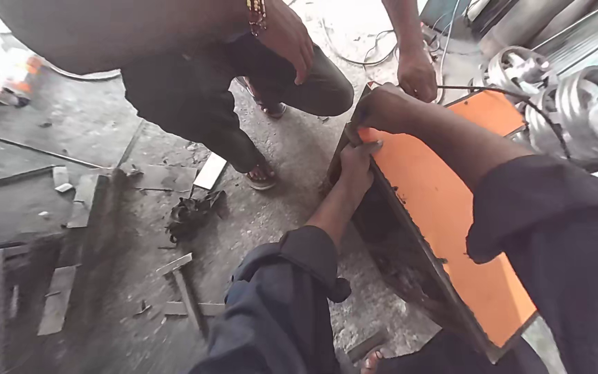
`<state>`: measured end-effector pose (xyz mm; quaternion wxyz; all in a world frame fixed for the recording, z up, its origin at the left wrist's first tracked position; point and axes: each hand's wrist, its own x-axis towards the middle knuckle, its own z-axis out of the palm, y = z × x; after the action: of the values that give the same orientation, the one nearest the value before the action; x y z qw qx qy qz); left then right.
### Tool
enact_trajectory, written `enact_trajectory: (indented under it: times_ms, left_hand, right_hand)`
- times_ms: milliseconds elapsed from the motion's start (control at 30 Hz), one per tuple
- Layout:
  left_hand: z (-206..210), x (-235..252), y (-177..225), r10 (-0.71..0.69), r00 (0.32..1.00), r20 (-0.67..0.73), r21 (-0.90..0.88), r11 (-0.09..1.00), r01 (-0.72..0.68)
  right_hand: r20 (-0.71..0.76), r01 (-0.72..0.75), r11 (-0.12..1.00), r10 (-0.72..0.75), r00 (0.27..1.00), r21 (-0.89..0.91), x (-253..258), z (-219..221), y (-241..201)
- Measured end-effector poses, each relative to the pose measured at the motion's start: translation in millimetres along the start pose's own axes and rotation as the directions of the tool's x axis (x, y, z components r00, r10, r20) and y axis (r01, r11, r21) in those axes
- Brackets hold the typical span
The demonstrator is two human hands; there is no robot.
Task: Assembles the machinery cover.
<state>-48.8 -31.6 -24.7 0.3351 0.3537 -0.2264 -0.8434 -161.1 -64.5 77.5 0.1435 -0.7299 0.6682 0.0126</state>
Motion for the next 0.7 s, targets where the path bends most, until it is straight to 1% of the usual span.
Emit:
enact_trajectory:
  times_ms: [133, 233, 300, 400, 467, 533, 600, 633, 667, 700]
  left_hand:
    - [-1.6, 3.2, -2.6, 0.025, 1.0, 0.014, -0.052, 0.998, -0.024]
    - [-0.5, 1.8, -1.8, 0.02, 1.0, 0.009, -0.03, 0.999, -0.02]
    - [1.0, 0.9, -1.0, 0.018, 1.0, -0.008, -0.006, 1.0, -0.018]
    - [1.1, 1.2, 0.4, 0.026, 1.0, 0.004, 0.003, 1.0, -0.026]
    - [-4.4, -0.4, -3.7, 0.049, 0.998, 0.043, 0.006, 0.999, -0.05]
    - [-10.4, -2.6, -7.4, 0.062, 0.993, 0.1, 0.04, 0.997, -0.066]
    - [-3.0, -0.8, -2.7, 0.03, 0.999, 0.044, 0.006, 1.0, -0.03]
    - [-3.7, -2.6, -2.2, 0.027, 0.999, 0.03, 0.029, 0.999, -0.028]
    - [-9.1, -5.1, -3.7, 0.039, 0.998, 0.045, 0.083, 0.996, -0.043]
    - [-20.0, -8.7, -7.0, 0.059, 0.992, 0.11, 0.162, 0.984, -0.077]
  right_hand:
    - [0.011, 0.013, 1.0, -0.013, 1.0, -0.002, -0.3, 2.2, 2.1]
    - [0.035, 0.018, 0.999, -0.016, 0.999, -0.048, -0.7, 2.5, -1.9]
    - [0.036, -0.021, 0.999, 0.022, 0.999, -0.035, -1.5, 2.5, -5.4]
    - [0.011, -0.072, 0.997, 0.073, 0.997, -0.027, 1.3, 6.1, -6.4]
    - [0.004, -0.121, 0.991, 0.121, 0.993, -0.054, 2.4, 11.8, -8.4]
    - [0.007, -0.206, 0.978, 0.206, 0.978, -0.011, 0.6, 12.5, -13.2]
    - [-0.015, -0.255, 0.966, 0.256, 0.967, 0.036, -1.8, 13.7, -18.6]
    - [-0.03, -0.261, 0.964, 0.263, 0.964, 0.052, -3.5, 16.1, -20.3]
    - [-0.052, -0.259, 0.964, 0.262, 0.964, 0.057, -4.9, 18.7, -21.3]
    - [-0.078, -0.258, 0.964, 0.263, 0.962, 0.06, -6.2, 20.8, -22.4]
